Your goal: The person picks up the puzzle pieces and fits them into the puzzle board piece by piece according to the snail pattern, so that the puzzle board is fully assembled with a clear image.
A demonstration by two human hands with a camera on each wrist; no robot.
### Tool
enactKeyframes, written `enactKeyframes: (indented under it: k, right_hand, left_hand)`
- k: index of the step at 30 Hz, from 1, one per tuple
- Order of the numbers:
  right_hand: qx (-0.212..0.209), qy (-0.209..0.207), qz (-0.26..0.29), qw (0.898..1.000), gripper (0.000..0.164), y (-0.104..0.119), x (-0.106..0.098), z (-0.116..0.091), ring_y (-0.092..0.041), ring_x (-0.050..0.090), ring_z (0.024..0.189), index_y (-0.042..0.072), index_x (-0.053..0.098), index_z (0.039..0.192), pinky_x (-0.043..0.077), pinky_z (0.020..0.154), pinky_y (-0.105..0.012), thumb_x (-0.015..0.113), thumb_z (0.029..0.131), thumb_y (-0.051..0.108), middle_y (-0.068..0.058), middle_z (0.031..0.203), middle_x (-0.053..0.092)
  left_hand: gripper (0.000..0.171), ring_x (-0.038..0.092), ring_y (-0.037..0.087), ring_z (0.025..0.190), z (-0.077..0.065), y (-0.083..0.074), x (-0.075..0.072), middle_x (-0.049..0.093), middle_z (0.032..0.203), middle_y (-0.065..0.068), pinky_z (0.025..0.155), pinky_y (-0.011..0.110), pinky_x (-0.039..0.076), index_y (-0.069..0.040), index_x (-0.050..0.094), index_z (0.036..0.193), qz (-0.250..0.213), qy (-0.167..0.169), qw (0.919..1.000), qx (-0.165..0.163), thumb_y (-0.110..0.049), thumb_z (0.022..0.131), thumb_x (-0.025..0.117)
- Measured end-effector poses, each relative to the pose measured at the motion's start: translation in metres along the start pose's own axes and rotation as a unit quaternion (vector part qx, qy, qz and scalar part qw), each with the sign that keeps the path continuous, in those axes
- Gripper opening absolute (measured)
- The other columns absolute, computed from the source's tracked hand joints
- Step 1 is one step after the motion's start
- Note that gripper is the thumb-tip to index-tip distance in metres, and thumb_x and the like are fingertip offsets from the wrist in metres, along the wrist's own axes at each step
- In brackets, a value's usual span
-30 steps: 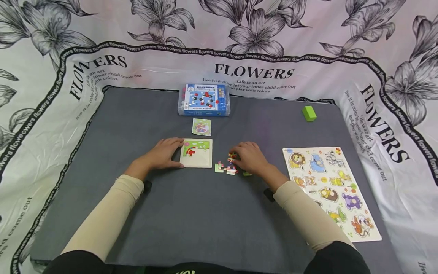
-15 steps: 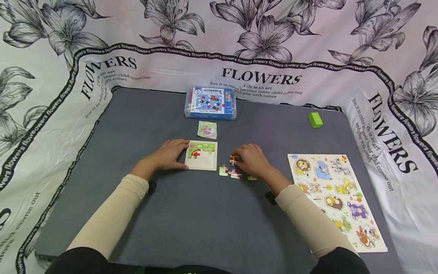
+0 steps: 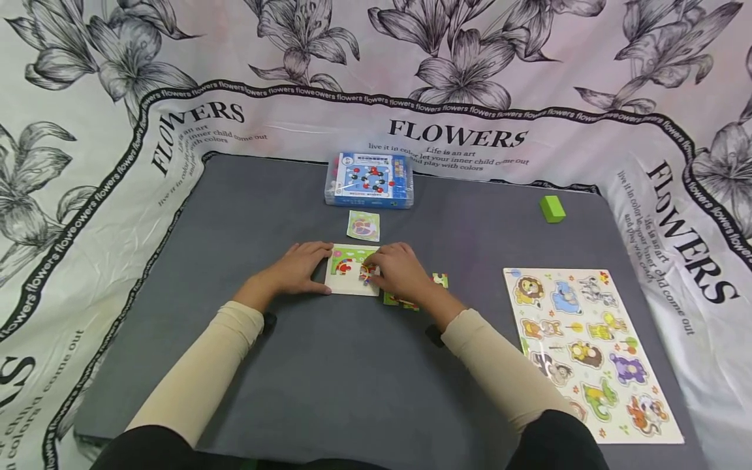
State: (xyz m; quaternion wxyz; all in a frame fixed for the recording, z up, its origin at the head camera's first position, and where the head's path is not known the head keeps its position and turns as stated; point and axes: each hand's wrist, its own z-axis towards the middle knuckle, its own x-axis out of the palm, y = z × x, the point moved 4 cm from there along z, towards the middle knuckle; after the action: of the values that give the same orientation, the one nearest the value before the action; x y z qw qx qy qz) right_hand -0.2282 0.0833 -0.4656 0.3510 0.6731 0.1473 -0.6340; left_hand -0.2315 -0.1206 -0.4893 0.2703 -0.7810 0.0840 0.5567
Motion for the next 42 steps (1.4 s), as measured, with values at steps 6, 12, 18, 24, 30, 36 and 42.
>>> enactKeyframes:
  k: [6,12,18,24,30,36,42]
  right_hand:
    - [-0.014,-0.004,-0.020,1.000,0.026,0.013,0.008,0.017,-0.020,0.052,0.100,0.022,0.069,0.104,0.030,0.097,-0.044,0.070,0.079,0.026,0.003,0.100,0.063]
    - [-0.007,-0.001,-0.044,0.999,0.027,0.015,0.015,0.024,-0.020,0.051,0.098,0.024,0.068,0.105,0.029,0.099,-0.045,0.070,0.079,0.029,0.003,0.101,0.062]
    - [-0.010,-0.006,-0.061,0.998,0.025,0.017,0.013,0.025,-0.023,0.050,0.099,0.023,0.069,0.105,0.027,0.100,-0.049,0.069,0.080,0.028,0.001,0.102,0.062]
    - [-0.005,-0.009,-0.076,0.997,0.021,0.018,0.011,0.027,-0.023,0.050,0.099,0.023,0.071,0.102,0.030,0.097,-0.047,0.068,0.081,0.025,0.001,0.101,0.062]
    - [-0.002,0.017,-0.071,0.997,0.024,0.019,0.015,0.024,-0.023,0.050,0.099,0.022,0.069,0.106,0.030,0.097,-0.047,0.066,0.083,0.024,0.001,0.104,0.062]
    - [-0.014,0.038,-0.063,0.997,0.028,0.018,0.013,0.019,-0.025,0.048,0.108,0.021,0.066,0.112,0.027,0.099,-0.051,0.063,0.085,0.023,0.000,0.111,0.061]
    - [-0.009,0.041,-0.008,0.999,0.026,0.006,0.002,0.010,-0.023,0.047,0.112,0.021,0.067,0.109,0.026,0.101,-0.048,0.064,0.084,0.015,0.002,0.114,0.061]
  left_hand:
    - [0.085,0.020,0.022,0.135,0.000,0.001,0.001,0.027,0.145,0.002,0.104,0.057,0.016,-0.011,0.035,0.138,-0.001,-0.004,1.0000,0.003,-0.055,0.073,0.066]
    - [0.084,0.019,0.022,0.135,0.000,0.002,0.001,0.026,0.146,0.002,0.105,0.056,0.016,-0.012,0.035,0.138,-0.002,-0.004,1.0000,0.006,-0.055,0.073,0.066]
    - [0.084,0.019,0.021,0.135,0.001,0.001,0.000,0.026,0.146,0.001,0.105,0.056,0.015,-0.012,0.035,0.138,-0.002,-0.002,1.0000,0.001,-0.055,0.073,0.066]
    - [0.083,0.019,0.021,0.135,0.001,0.000,-0.001,0.027,0.145,0.002,0.105,0.056,0.015,-0.011,0.036,0.137,-0.001,-0.008,1.0000,0.005,-0.054,0.073,0.066]
    - [0.083,0.020,0.022,0.135,0.000,-0.003,0.000,0.028,0.145,0.003,0.105,0.057,0.015,-0.010,0.037,0.137,-0.006,0.000,1.0000,0.006,-0.054,0.073,0.067]
    - [0.085,0.020,0.023,0.135,-0.001,-0.003,0.001,0.027,0.145,0.004,0.105,0.057,0.015,-0.009,0.036,0.138,-0.006,-0.001,1.0000,-0.001,-0.054,0.073,0.067]
    - [0.085,0.020,0.024,0.135,0.000,-0.003,0.000,0.027,0.146,0.004,0.104,0.057,0.016,-0.009,0.036,0.137,0.001,-0.003,1.0000,0.003,-0.055,0.073,0.066]
